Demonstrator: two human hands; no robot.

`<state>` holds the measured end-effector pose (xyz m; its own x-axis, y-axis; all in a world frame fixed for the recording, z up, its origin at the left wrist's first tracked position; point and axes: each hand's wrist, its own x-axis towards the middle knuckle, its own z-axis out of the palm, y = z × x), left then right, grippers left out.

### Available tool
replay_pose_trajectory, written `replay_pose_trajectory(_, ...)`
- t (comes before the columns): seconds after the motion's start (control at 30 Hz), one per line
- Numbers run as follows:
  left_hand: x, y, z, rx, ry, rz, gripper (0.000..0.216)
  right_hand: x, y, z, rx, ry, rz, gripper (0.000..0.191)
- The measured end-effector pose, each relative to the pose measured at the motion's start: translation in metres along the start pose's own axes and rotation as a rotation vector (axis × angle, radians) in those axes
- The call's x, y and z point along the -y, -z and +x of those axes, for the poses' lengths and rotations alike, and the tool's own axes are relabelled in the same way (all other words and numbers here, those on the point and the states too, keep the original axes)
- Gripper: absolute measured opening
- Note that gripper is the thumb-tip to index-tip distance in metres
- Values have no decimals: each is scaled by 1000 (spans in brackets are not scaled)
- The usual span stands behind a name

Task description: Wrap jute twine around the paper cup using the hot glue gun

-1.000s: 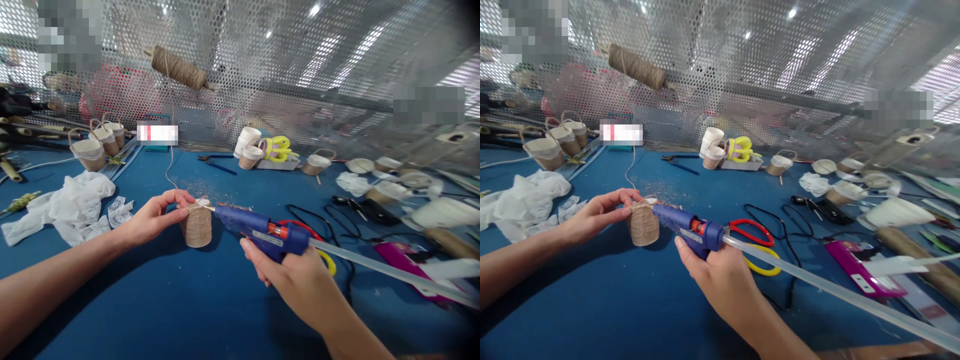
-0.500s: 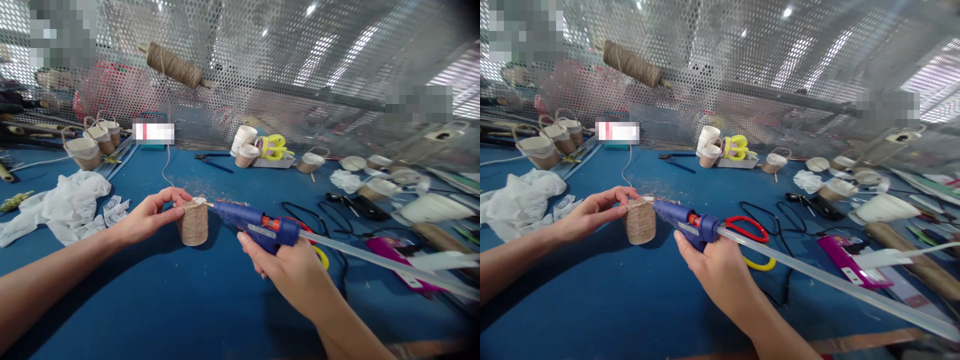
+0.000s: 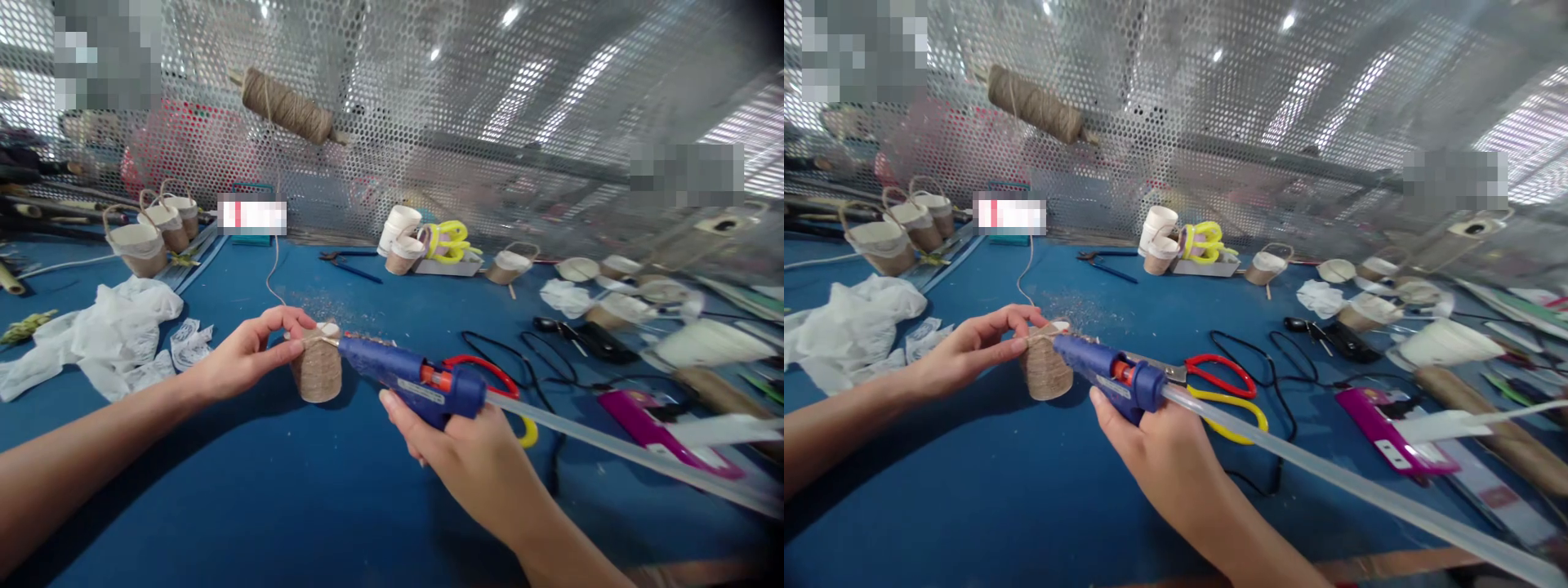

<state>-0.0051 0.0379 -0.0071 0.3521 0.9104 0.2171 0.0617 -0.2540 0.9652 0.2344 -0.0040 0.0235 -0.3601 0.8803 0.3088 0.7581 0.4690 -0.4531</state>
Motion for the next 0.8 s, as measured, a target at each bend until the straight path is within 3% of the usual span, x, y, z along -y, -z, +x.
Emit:
replay_pose_trajectory(0.63, 4, 2, 1, 22, -37, -13, 13, -14, 2, 2, -58, 16, 13, 39)
replay_pose_trajectory(0.73, 4, 2, 0, 18, -36, -17, 13, -16, 0, 3, -102, -72, 84, 35)
replay_pose_trajectory(0.8, 4, 2, 1, 21, -30, -18, 12, -13, 3, 7, -51, -183, 172, 31)
